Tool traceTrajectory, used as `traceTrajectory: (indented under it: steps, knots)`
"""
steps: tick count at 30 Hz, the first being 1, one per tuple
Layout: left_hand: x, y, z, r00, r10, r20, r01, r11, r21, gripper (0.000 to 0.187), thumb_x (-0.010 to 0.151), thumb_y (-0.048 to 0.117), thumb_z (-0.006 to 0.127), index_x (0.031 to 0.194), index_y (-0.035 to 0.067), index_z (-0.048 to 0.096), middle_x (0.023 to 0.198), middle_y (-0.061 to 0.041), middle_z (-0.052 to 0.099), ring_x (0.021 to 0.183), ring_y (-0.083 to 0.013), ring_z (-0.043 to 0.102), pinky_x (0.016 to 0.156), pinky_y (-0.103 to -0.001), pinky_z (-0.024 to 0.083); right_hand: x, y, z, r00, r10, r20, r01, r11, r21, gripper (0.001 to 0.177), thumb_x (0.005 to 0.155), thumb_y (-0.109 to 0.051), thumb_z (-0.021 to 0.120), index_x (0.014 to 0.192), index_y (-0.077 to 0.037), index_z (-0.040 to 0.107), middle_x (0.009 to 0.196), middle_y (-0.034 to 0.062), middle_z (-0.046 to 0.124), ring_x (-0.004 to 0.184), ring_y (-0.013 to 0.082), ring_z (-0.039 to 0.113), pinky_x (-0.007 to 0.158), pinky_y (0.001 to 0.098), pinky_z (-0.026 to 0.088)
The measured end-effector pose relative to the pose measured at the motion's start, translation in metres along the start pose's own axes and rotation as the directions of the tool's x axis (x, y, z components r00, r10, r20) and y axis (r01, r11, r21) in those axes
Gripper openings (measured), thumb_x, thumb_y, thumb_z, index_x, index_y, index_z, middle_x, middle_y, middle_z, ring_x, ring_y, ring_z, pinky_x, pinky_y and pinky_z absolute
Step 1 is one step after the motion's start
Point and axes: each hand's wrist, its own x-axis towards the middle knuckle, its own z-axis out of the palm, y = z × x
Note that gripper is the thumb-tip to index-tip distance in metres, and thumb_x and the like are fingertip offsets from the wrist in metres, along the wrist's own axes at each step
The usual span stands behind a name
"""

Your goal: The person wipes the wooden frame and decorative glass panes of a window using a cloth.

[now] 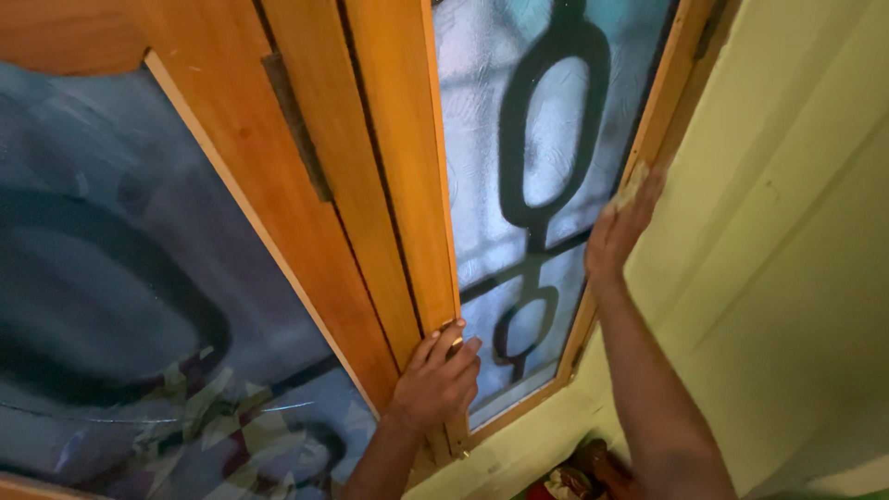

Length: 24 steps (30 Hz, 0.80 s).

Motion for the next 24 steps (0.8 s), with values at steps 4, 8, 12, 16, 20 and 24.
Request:
traceTrajectory:
  steps: [4, 8, 12, 16, 20, 24]
  knots:
    - [0.000, -0.001, -0.003, 0.999, 0.009, 0.034, -0.008, 0.999, -0.038, 0.024, 0.080, 0.024, 0.074, 0.100, 0.011, 0.073, 0.133, -0.002, 0.062, 0.140, -0.0303, 0.049, 0.113, -0.047, 0.038, -0.064, 0.009, 0.001, 0.984, 0.180, -0.005, -0.180, 0.982, 0.059, 0.080, 0.113, -0.050, 0.036, 0.162, 0.009, 0.018, 0.172, 0.0279, 0.017, 0.162, 0.0440, 0.017, 0.134, 0.0507, 0.012]
    - [0.002, -0.001, -0.005, 0.998, 0.011, 0.058, -0.007, 0.998, -0.065, 0.023, 0.080, 0.022, 0.074, 0.100, 0.010, 0.072, 0.132, -0.003, 0.062, 0.139, -0.0318, 0.049, 0.111, -0.048, 0.039, -0.117, 0.022, 0.006, 0.903, 0.429, -0.015, -0.428, 0.903, 0.039, 0.082, 0.112, -0.051, 0.033, 0.161, 0.011, 0.015, 0.170, 0.0327, 0.014, 0.159, 0.0464, 0.016, 0.131, 0.0494, 0.011]
    - [0.003, 0.000, -0.010, 0.999, 0.028, 0.041, -0.026, 0.998, -0.053, 0.023, 0.081, 0.023, 0.074, 0.099, 0.009, 0.072, 0.131, -0.004, 0.062, 0.139, -0.0320, 0.049, 0.112, -0.048, 0.040, -0.164, 0.037, 0.021, 0.748, 0.664, -0.016, -0.664, 0.748, -0.011, 0.079, 0.112, -0.050, 0.031, 0.161, 0.010, 0.015, 0.169, 0.0330, 0.012, 0.159, 0.0459, 0.014, 0.131, 0.0495, 0.007]
    - [0.003, 0.000, -0.015, 0.999, 0.018, 0.040, -0.016, 0.999, -0.041, 0.021, 0.080, 0.023, 0.075, 0.097, 0.012, 0.071, 0.130, -0.002, 0.063, 0.140, -0.0300, 0.050, 0.113, -0.047, 0.038, -0.178, 0.016, 0.038, 0.757, 0.650, -0.065, -0.652, 0.757, -0.028, 0.080, 0.110, -0.049, 0.034, 0.161, 0.009, 0.012, 0.170, 0.0306, 0.009, 0.159, 0.0451, 0.011, 0.128, 0.0514, 0.006]
    - [0.003, -0.002, -0.013, 0.999, 0.025, 0.043, -0.022, 0.997, -0.069, 0.023, 0.079, 0.024, 0.075, 0.097, 0.012, 0.071, 0.130, -0.002, 0.063, 0.140, -0.0303, 0.049, 0.115, -0.047, 0.036, -0.159, -0.049, 0.034, 0.881, 0.473, -0.011, -0.473, 0.881, 0.037, 0.080, 0.113, -0.050, 0.031, 0.163, 0.009, 0.010, 0.172, 0.0301, 0.004, 0.161, 0.0453, 0.008, 0.131, 0.0520, 0.007]
    - [0.001, -0.001, -0.009, 0.999, 0.012, 0.042, -0.009, 0.997, -0.077, 0.023, 0.078, 0.024, 0.075, 0.098, 0.012, 0.072, 0.131, -0.001, 0.063, 0.140, -0.0293, 0.049, 0.115, -0.047, 0.036, -0.115, -0.122, 0.018, 0.968, 0.245, 0.046, -0.248, 0.967, 0.052, 0.078, 0.114, -0.049, 0.028, 0.165, 0.007, 0.008, 0.174, 0.0283, 0.003, 0.163, 0.0464, 0.005, 0.133, 0.0519, 0.007]
